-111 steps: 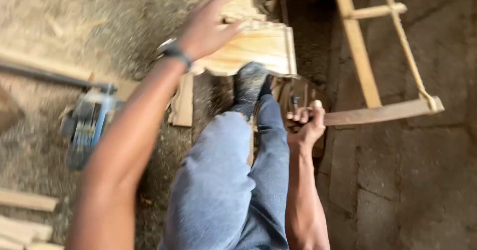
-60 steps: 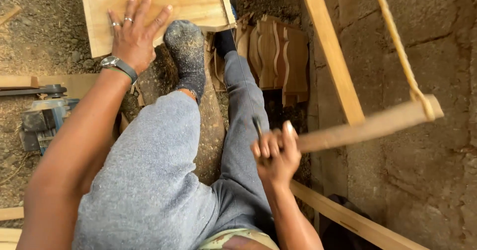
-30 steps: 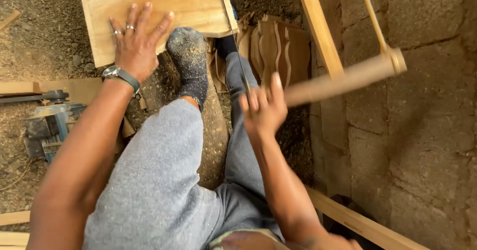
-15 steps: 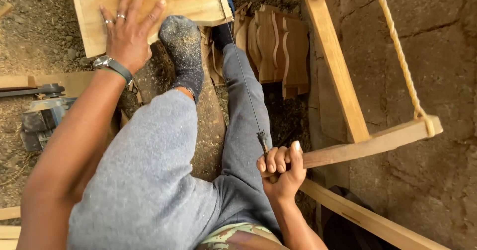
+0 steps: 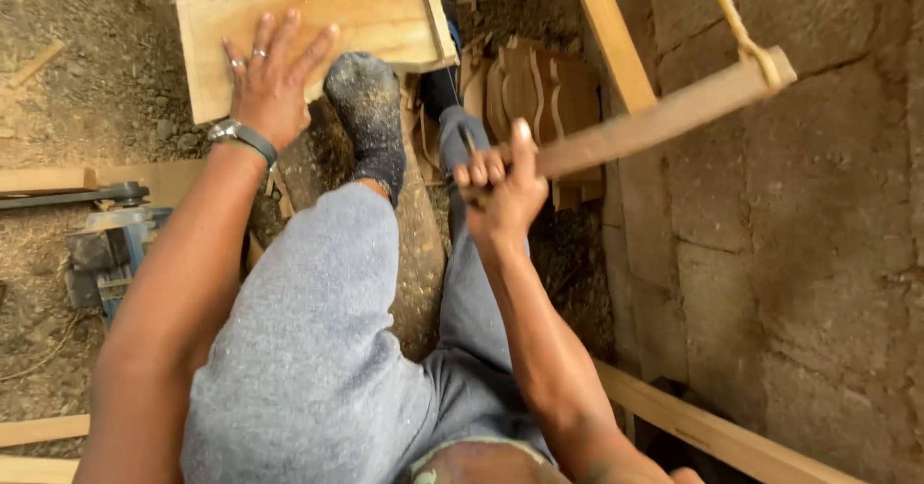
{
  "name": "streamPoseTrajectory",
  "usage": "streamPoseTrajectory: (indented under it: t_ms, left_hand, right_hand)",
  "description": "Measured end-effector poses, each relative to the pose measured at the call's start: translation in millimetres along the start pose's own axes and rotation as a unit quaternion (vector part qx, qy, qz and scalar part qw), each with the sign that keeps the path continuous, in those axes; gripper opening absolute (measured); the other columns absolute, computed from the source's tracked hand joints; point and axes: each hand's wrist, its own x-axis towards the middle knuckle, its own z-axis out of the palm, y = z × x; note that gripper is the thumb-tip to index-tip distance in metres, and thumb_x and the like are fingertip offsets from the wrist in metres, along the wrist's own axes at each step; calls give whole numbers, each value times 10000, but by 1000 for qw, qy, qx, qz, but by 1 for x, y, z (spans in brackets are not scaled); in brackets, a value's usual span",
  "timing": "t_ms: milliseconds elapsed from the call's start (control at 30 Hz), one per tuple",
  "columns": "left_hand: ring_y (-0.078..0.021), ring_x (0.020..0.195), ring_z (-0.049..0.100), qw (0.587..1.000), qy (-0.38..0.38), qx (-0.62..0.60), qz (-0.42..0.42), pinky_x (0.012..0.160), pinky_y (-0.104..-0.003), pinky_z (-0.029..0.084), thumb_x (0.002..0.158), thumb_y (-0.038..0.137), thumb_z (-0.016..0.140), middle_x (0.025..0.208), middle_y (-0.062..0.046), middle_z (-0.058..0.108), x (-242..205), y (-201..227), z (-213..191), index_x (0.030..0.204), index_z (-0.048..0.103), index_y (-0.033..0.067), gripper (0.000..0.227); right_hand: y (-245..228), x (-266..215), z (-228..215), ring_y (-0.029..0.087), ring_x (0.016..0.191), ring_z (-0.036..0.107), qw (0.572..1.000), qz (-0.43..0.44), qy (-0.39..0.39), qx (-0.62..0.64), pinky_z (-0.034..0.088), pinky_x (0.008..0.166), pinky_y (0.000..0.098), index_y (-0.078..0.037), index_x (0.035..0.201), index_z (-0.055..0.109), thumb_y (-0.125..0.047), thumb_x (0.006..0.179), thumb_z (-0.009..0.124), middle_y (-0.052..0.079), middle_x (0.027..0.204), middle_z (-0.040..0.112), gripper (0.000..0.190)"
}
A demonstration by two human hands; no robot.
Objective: The person sits on the ground and uses a bow saw to cut a piece of light-colored wood clamped to a wooden block. They hold the wood with their left hand and operate the saw with their right hand, making curved cuts. The person occasionally adjusts the wood's position to continue cutting along the desired shape.
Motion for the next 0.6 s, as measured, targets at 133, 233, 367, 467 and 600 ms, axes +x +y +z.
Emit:
streamPoseTrajectory:
  t_ms: [133, 233, 367, 467, 600]
  left_hand:
    - [-523, 1505, 154, 999, 23, 8, 45, 1084, -835, 90, 638, -353, 735, 1673, -247, 238, 6, -18, 12, 1632, 296, 328, 1282]
    - [-468, 1527, 112, 1000, -4, -14, 24, 1139, -767, 50, 715, -452, 613, 1697, -233, 190, 0, -11, 8, 1627, 171, 408, 1329]
    - [-535, 1507, 156, 998, 37, -1, 60, 1093, -836, 105, 722, -340, 727, 1686, -253, 206, 4, -21, 15, 1649, 220, 338, 1256]
    - [-558, 1501, 165, 997, 45, 18, 63, 1080, -857, 131, 751, -312, 690, 1689, -245, 203, 10, -27, 14, 1652, 190, 350, 1225]
    - [-534, 1491, 154, 996, 55, 9, 67, 1071, -856, 107, 735, -397, 647, 1658, -286, 253, 9, -16, 13, 1645, 250, 327, 1229]
  right_hand:
    - [-13, -45, -54, 128, 451, 304, 1000, -19, 3, -19, 294, 438, 322, -197, 627, 315, -347, 883, 728, -35, 518, 215, 509]
    - [-34, -90, -93, 116, 410, 259, 999, 15, 10, -38, 235, 432, 311, -219, 535, 309, -343, 983, 626, -27, 469, 238, 562]
    - [-32, -93, -93, 104, 412, 305, 999, -4, 1, -53, 299, 411, 297, -196, 537, 320, -329, 1049, 515, -35, 458, 235, 565]
    - [-11, -26, -27, 83, 397, 231, 999, 28, 20, -26, 221, 419, 294, -239, 549, 296, -335, 1033, 563, -74, 461, 197, 561]
    - [10, 47, 45, 126, 468, 356, 999, -18, 37, 8, 344, 438, 330, -167, 701, 384, -355, 804, 753, -32, 542, 264, 427]
